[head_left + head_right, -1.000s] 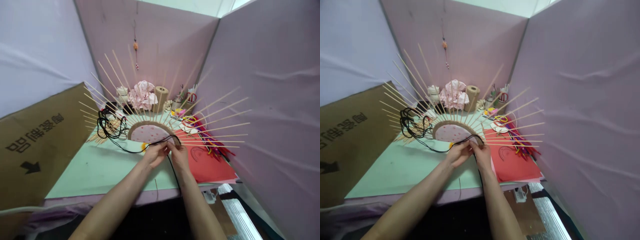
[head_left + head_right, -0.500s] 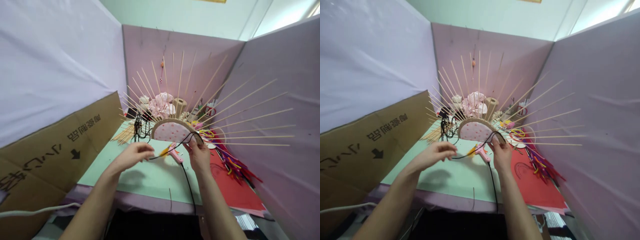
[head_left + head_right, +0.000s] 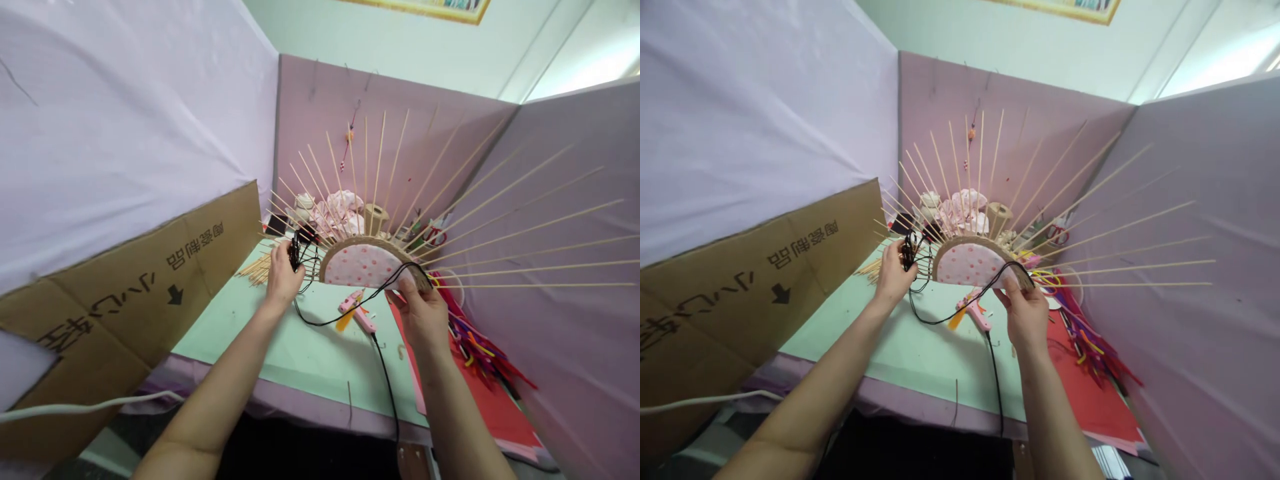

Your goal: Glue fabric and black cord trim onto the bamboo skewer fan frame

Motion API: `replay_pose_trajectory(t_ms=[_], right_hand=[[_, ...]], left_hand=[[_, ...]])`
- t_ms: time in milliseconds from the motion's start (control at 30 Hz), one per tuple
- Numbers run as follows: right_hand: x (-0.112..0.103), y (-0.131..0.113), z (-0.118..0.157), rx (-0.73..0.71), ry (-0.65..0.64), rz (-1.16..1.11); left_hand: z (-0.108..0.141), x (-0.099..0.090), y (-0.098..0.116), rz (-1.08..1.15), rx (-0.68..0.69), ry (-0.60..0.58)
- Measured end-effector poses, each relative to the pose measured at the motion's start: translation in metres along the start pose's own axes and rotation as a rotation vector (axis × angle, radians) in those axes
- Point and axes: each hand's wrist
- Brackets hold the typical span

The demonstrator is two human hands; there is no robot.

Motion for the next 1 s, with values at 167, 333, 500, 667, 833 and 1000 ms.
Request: replay_pose_trajectory(t_ms=[167,333,500,667,833,1000], right_hand=[[-0.006,-0.002,0.003,0.002,0.021,0.012],[-0.022,-0.012,0.005,-0.011,0.033,0.01],[-0.041,-0.025,0.011,0.0,0.101,0.024],[-0.061,-0.037,0.018,0.034,0.179,0.066],[-0.08,-0.047,0.026,0.079,0.236,0.114],[-0.09,-0.053,0.032,0.1,0.285,0.112]], left_hand=[[-0.046,-0.021,-0.026,0.04,0.014,0.066],[-0.107,-0.056,-0.043,0.003,-0.087,0.201],[-0.127,-0.078,-0.049,-0.089,-0.143,0.25],[-0.129,-0.074,-0.043,0.385,-0.339,0.309],[-0.144,-0.064,-0.025,0.938,-0.536,0.181],[-0.154,-0.055,-0.009,1.041,-0.272,0.239]])
Point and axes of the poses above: each hand's wrist, its own z-axis away from the middle knuckle, its own x-axis out of the palm, y = z × x, and after that the axes turned 4 degrees about -y, right-handed
